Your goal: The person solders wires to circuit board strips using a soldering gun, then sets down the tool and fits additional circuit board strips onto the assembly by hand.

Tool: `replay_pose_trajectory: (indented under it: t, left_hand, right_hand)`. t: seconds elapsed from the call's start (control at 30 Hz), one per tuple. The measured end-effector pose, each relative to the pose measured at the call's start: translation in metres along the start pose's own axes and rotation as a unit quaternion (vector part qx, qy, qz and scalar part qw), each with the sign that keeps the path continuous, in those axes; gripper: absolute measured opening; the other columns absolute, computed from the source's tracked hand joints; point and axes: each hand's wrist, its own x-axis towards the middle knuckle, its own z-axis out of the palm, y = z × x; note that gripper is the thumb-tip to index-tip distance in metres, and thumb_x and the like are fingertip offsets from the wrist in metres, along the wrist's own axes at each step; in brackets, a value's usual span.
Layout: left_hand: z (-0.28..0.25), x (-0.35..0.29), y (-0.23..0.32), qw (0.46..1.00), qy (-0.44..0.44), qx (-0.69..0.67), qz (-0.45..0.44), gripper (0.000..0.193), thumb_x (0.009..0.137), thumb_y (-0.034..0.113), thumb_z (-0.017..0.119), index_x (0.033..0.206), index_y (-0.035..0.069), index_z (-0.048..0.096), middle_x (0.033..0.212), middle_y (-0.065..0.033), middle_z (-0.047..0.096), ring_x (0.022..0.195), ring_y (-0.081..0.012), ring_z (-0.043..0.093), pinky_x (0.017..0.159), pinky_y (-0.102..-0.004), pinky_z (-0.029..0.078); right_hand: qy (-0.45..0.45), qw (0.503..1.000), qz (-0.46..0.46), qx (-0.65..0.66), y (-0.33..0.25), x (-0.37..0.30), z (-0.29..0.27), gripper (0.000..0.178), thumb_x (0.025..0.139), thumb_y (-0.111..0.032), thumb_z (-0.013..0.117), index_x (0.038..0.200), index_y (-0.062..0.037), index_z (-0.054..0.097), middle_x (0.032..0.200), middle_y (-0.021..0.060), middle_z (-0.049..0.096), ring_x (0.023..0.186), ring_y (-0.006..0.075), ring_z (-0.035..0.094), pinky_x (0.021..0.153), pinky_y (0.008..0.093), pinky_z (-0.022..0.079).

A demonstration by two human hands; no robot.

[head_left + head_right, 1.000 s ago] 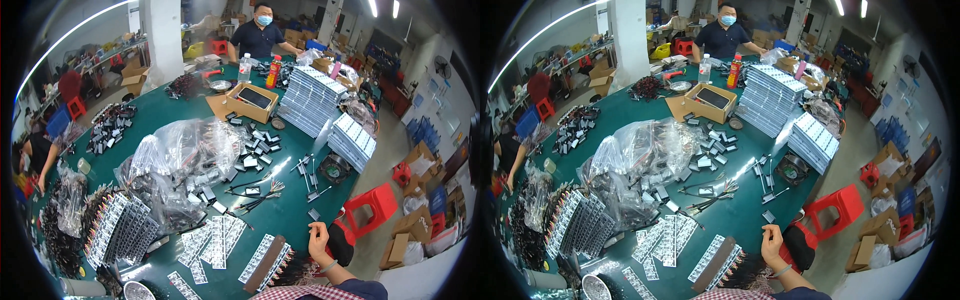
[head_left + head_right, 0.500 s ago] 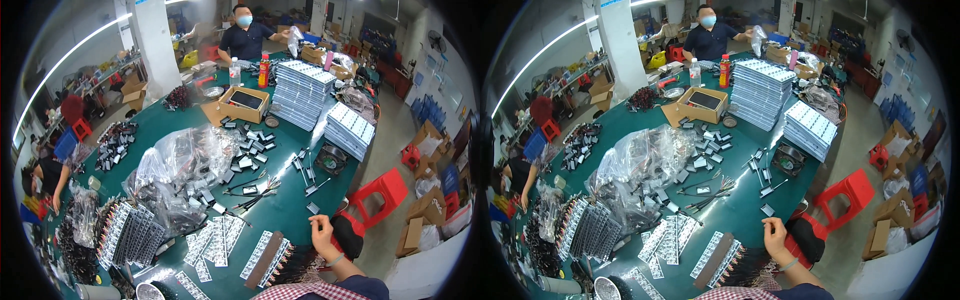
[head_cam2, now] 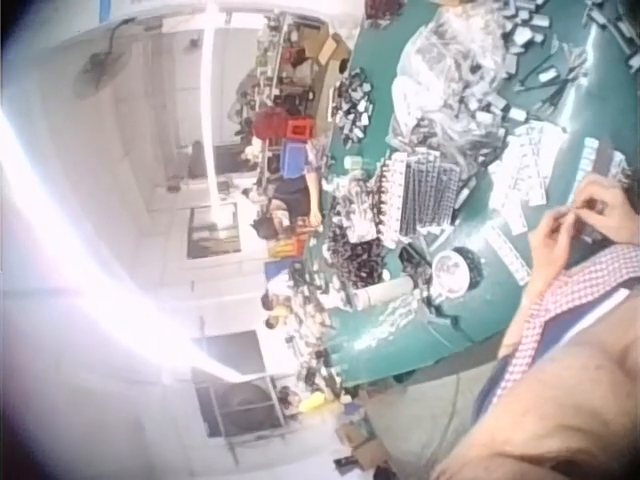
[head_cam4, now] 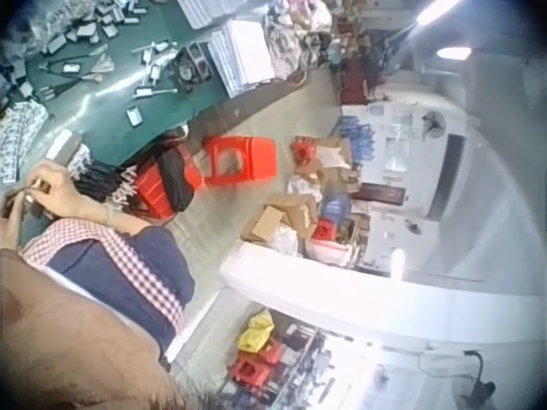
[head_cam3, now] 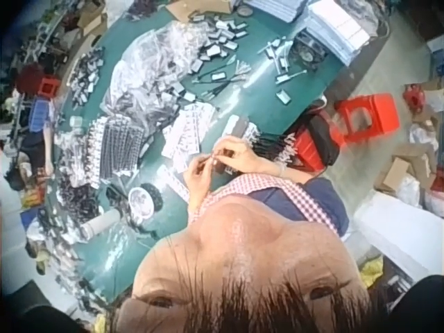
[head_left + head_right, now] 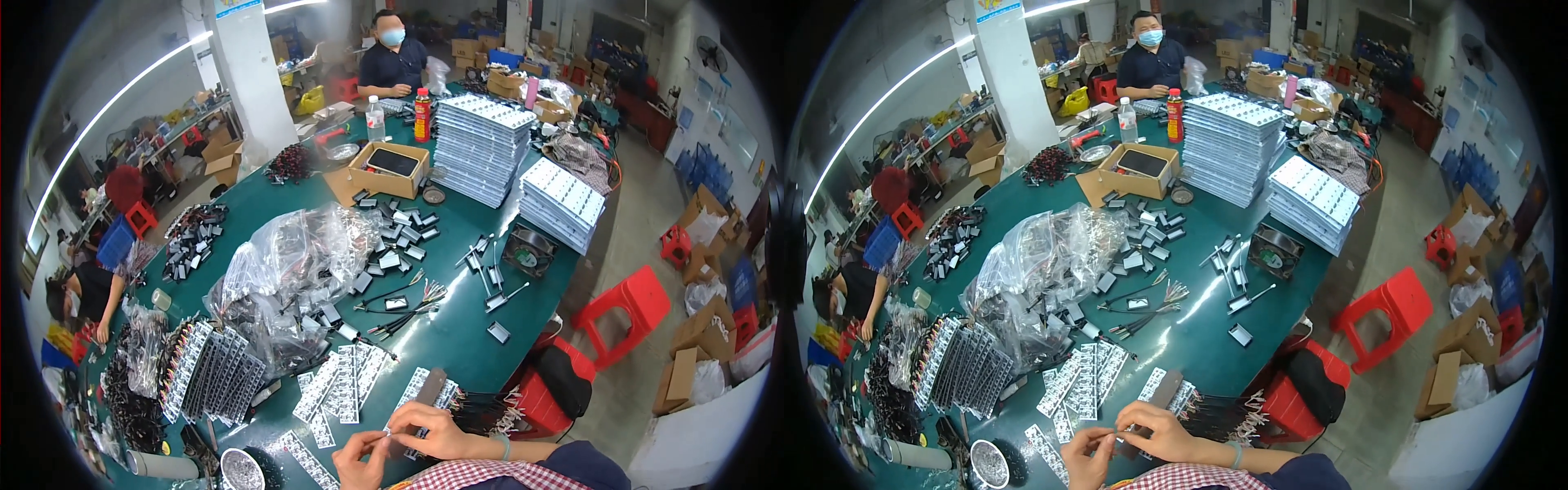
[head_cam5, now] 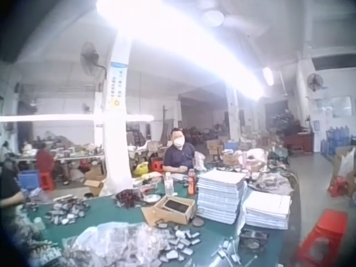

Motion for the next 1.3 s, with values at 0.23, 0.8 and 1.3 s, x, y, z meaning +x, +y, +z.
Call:
replay_pose_trajectory:
  t: [0.23,0.8,1.3]
  left_hand:
    - [-0.002,-0.01,-0.008,0.999,0.008,0.03,-0.027,0.013,0.086,0.004,0.063,0.096,-0.004,0.065,0.077,-0.0055,0.066,0.067,-0.0083,0.059,0.059,-0.0215,0.049]
    - [-0.012,-0.012,-0.011,0.995,0.072,-0.058,-0.043,0.01,0.087,0.005,0.057,0.083,-0.004,0.058,0.067,-0.0081,0.062,0.051,-0.0117,0.06,0.044,-0.0211,0.045]
    - [-0.022,-0.012,-0.005,0.998,0.062,-0.006,-0.033,0.013,0.089,0.01,0.06,0.092,-0.002,0.062,0.067,-0.0043,0.062,0.058,-0.0085,0.056,0.055,-0.021,0.044]
  right_hand:
    - [-0.028,0.994,-0.087,-0.057,0.004,0.001,0.001,0.012,0.077,0.003,0.069,0.086,0.0004,0.063,0.096,0.0104,0.062,0.084,0.0177,0.062,0.067,0.0274,0.051]
    - [-0.084,0.988,0.065,0.11,-0.007,0.015,0.02,0.005,0.082,-0.003,0.065,0.08,-0.0014,0.061,0.093,0.0038,0.062,0.082,0.0073,0.058,0.058,0.02,0.048]
    - [-0.115,0.981,0.109,0.109,0.002,0.023,0.028,0.006,0.082,-0.003,0.066,0.08,0.0012,0.062,0.096,0.0067,0.061,0.088,0.01,0.059,0.067,0.0204,0.052]
